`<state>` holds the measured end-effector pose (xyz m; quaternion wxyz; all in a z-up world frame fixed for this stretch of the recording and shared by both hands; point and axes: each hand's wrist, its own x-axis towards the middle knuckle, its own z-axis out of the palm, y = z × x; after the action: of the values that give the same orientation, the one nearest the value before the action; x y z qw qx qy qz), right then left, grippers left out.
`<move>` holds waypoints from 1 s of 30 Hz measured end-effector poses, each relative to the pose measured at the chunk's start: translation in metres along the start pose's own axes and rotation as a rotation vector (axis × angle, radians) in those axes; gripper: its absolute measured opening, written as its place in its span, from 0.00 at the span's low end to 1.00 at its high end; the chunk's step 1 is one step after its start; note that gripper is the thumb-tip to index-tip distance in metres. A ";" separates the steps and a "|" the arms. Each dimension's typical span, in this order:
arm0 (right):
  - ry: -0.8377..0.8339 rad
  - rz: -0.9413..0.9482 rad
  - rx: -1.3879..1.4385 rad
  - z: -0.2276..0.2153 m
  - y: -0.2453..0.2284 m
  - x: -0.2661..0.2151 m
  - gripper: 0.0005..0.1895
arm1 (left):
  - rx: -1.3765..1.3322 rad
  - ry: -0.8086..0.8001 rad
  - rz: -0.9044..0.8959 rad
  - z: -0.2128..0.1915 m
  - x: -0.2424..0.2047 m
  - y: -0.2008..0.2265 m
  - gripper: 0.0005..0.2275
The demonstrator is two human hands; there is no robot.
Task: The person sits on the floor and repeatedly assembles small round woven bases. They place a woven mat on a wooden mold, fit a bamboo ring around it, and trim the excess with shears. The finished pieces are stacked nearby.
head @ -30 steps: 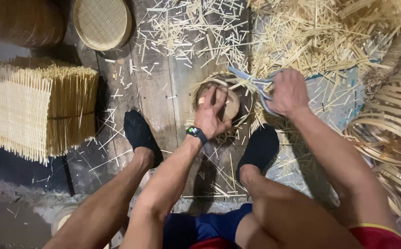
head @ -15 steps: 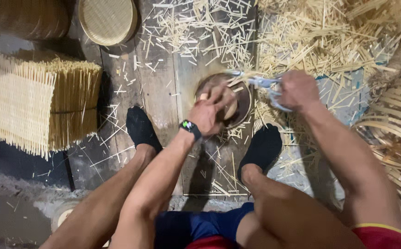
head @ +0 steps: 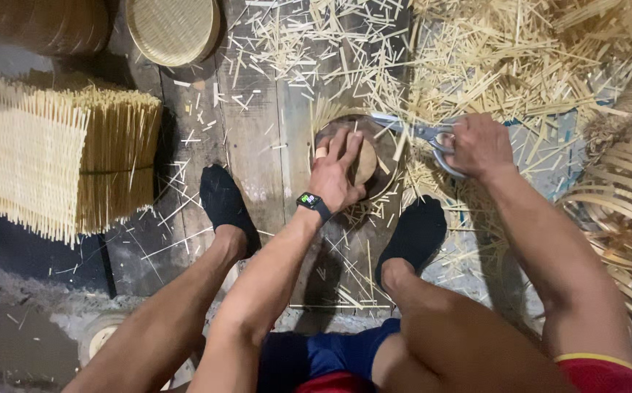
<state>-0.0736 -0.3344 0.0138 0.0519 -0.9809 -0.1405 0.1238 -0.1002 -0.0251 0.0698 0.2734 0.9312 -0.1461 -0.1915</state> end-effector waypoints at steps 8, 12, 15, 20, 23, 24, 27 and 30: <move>-0.372 0.186 0.124 0.006 -0.012 0.009 0.15 | -0.025 0.038 -0.019 0.000 0.004 0.006 0.50; -0.041 -0.020 -0.018 0.007 0.004 0.003 0.20 | -0.100 0.298 -0.277 0.024 0.004 0.018 0.48; 0.053 -0.066 -0.087 0.018 0.001 0.006 0.26 | -0.069 0.135 -0.091 0.031 0.004 0.017 0.49; -0.362 0.128 0.113 0.021 0.006 0.008 0.19 | -0.047 0.149 -0.133 0.023 0.005 0.016 0.50; -0.287 0.112 0.037 0.013 0.009 0.004 0.21 | -0.060 0.220 -0.176 0.024 0.001 0.023 0.49; -0.159 0.041 -0.013 0.009 0.009 0.003 0.23 | -0.067 0.249 -0.180 0.026 0.000 0.026 0.49; 0.043 -0.081 -0.076 -0.003 -0.005 0.012 0.25 | -0.091 0.121 -0.013 0.023 0.001 0.026 0.47; -0.196 0.036 0.015 -0.012 -0.012 0.018 0.20 | -0.062 0.033 -0.021 0.011 0.003 0.018 0.48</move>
<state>-0.0567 -0.3185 0.0226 0.0428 -0.9661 -0.1265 0.2210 -0.1051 -0.0461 0.0702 0.3026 0.9268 -0.1256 -0.1836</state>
